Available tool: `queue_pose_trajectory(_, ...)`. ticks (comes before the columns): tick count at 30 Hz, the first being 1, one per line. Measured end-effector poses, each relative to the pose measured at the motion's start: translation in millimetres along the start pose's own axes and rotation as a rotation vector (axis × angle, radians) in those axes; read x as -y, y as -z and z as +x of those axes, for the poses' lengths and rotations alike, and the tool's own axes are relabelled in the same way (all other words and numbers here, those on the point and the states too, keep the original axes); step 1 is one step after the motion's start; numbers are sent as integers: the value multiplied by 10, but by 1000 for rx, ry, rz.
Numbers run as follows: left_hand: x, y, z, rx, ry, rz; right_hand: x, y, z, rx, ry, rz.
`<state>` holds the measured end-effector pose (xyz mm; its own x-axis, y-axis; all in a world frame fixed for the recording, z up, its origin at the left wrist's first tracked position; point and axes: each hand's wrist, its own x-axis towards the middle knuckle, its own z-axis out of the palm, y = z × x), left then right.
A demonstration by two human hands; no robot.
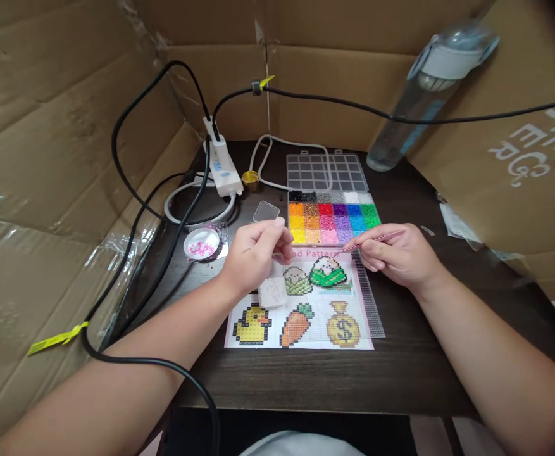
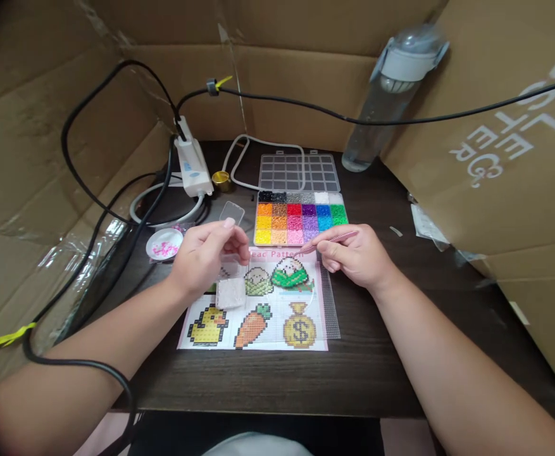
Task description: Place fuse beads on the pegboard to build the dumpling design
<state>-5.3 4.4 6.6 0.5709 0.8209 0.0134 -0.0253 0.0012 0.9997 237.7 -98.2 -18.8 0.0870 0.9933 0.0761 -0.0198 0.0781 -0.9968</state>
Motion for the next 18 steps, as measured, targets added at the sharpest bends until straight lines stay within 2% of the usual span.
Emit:
queue_pose_trajectory(5, 4, 12, 6, 6, 6, -15, -12, 49, 27, 72, -39, -88)
queue_pose_trajectory(18, -9, 5, 2, 2, 21, 2, -29, 42, 55, 63, -79, -150)
